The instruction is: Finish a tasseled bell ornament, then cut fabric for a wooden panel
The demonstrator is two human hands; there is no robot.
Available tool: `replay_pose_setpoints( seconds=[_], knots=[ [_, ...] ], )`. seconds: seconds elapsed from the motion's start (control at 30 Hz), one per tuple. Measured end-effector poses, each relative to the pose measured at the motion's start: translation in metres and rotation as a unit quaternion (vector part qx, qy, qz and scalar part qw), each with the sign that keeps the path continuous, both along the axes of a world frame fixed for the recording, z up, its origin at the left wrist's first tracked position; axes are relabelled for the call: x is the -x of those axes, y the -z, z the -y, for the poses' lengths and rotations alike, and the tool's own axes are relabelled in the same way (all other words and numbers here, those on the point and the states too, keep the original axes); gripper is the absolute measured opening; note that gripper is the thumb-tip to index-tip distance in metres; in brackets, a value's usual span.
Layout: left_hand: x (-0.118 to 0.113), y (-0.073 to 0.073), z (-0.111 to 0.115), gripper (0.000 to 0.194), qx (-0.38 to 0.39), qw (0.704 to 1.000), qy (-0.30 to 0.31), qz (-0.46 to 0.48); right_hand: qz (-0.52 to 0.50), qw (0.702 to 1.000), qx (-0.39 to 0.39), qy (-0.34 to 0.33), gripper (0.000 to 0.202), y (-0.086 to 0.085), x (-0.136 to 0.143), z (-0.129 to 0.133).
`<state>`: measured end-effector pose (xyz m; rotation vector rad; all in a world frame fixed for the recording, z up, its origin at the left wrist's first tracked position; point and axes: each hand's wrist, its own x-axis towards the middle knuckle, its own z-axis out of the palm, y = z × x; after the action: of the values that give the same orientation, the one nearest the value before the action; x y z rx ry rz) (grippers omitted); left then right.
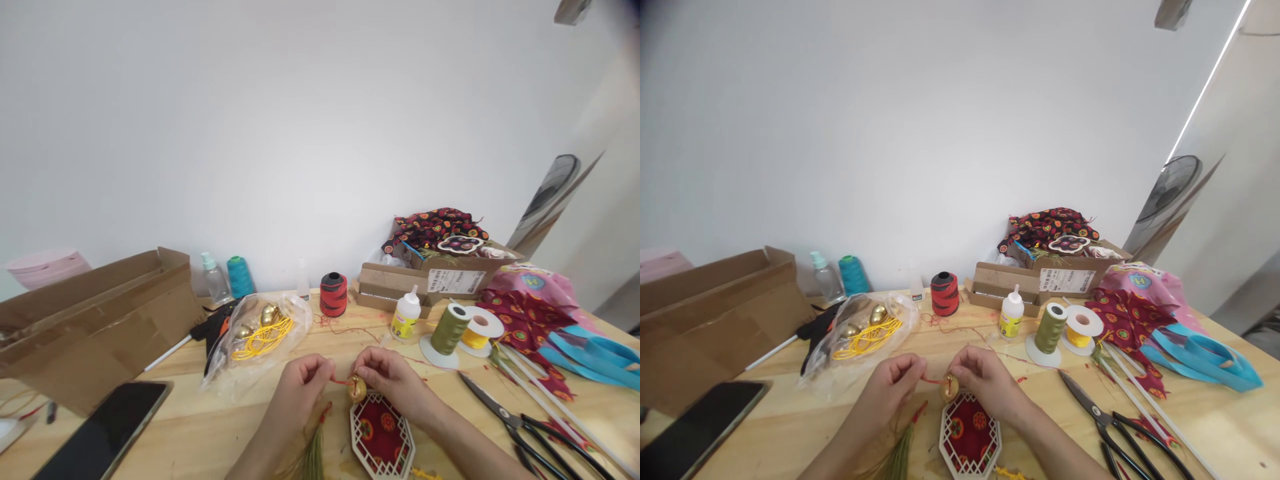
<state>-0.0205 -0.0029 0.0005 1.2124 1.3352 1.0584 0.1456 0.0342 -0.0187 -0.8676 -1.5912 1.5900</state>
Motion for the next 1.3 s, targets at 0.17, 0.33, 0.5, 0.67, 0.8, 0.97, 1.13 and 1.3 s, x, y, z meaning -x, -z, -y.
replay_pose_setpoints(
  seconds=[0.17,0.33,0.5,0.67,0.8,0.97,1.13,1.3],
  knots=[
    [0.006,0.001,-0.006,0.042,0.004,0.999,-0.022,0.036,0.001,1.000,0.007,-0.002,0.035,-0.001,0.000,0.000],
    [0.012,0.004,-0.007,0.038,-0.059,0.993,-0.100,-0.005,-0.001,1.000,0.010,-0.001,0.036,-0.002,0.000,0.000],
    [0.006,-0.002,0.001,0.019,-0.143,0.980,-0.075,-0.113,0.003,1.000,0.004,-0.002,0.035,-0.003,0.000,0.002],
    [-0.002,-0.001,0.009,0.007,-0.129,0.967,0.051,-0.215,0.015,1.000,-0.008,-0.001,0.035,-0.004,0.001,0.001],
    [-0.003,-0.001,0.008,0.004,-0.111,0.968,0.052,-0.217,0.032,0.999,-0.016,0.002,0.034,-0.003,0.000,-0.001],
    [-0.002,-0.002,0.008,0.009,-0.114,0.974,0.062,-0.186,0.033,0.999,-0.015,-0.003,0.033,0.001,-0.001,-0.001],
    [-0.004,0.000,0.007,0.010,-0.094,0.988,0.067,-0.101,0.024,1.000,-0.015,-0.013,0.032,0.003,-0.001,0.000],
    [-0.005,0.004,0.005,0.012,-0.042,0.997,0.066,-0.024,0.024,0.999,-0.012,-0.018,0.030,0.002,-0.002,0.000]
  ],
)
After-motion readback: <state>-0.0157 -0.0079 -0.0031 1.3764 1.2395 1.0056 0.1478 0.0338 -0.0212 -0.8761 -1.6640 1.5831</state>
